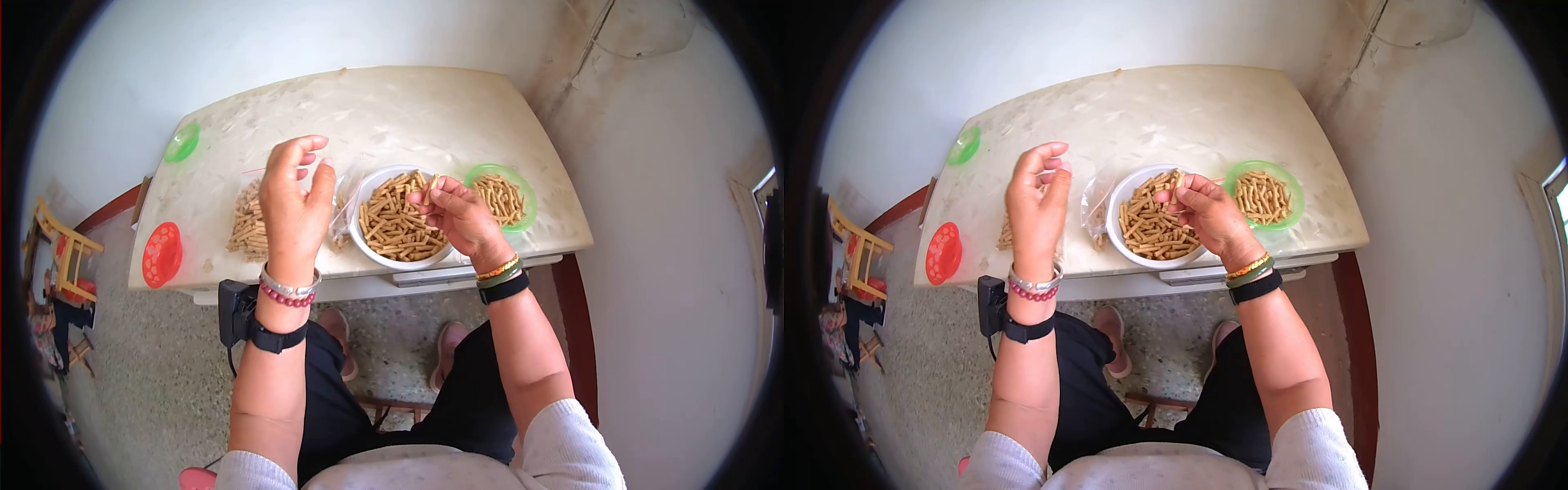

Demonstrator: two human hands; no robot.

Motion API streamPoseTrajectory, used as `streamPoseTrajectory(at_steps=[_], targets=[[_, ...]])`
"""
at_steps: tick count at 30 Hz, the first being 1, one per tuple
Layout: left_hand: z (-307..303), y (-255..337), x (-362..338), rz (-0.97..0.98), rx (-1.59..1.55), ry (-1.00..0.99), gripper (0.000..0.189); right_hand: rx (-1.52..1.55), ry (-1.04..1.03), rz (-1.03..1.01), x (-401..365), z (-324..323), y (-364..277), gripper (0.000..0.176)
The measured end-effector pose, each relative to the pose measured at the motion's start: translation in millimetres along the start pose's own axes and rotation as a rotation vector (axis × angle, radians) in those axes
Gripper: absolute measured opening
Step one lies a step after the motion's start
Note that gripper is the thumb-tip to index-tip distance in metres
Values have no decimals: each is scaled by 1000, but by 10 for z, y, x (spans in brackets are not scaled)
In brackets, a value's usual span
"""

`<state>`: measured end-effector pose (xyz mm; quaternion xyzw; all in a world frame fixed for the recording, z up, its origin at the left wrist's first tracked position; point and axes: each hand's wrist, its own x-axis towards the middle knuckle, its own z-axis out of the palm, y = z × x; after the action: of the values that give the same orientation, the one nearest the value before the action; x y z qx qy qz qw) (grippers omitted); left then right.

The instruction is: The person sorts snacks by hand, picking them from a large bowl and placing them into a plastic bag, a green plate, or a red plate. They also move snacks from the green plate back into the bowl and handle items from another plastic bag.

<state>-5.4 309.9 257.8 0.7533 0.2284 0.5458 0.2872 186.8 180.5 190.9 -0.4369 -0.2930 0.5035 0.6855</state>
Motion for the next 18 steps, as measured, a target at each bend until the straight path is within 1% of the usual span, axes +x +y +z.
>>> streamPoseTrajectory(at_steps=[1,2,4,5,6,8,10,12,13,14,15,16,17,18], targets=[[11,-113,-14,14,107,-23,20,-40,38,-33,24,1,42,8],[24,-234,-31,7,115,-24,20,-35,33,-24,51,0,81,8],[64,-478,-41,-99,244,-75,23,-86,80,-112,117,3,132,7],[85,-574,-37,-138,254,-119,30,-91,95,-127,148,17,151,7],[100,-661,-35,-143,259,-114,30,-90,88,-121,178,43,171,7],[135,-740,-23,-278,353,-285,35,13,151,-199,225,138,179,8],[129,-772,-5,-247,373,-281,36,50,163,-197,263,251,145,7],[101,-759,32,-364,229,-437,24,-27,160,-350,293,402,94,6],[109,-801,17,-368,231,-438,24,-67,152,-376,300,488,63,3],[125,-851,1,-395,141,-409,19,-65,151,-373,334,558,85,3],[132,-895,-9,-420,53,-379,14,-141,143,-443,376,631,115,2],[126,-844,-3,-422,56,-380,14,-215,135,-513,415,685,146,2],[119,-726,7,-542,-85,-409,11,-302,124,-489,450,706,181,4],[121,-661,10,-661,-228,-434,10,-438,151,-570,513,758,254,6]])
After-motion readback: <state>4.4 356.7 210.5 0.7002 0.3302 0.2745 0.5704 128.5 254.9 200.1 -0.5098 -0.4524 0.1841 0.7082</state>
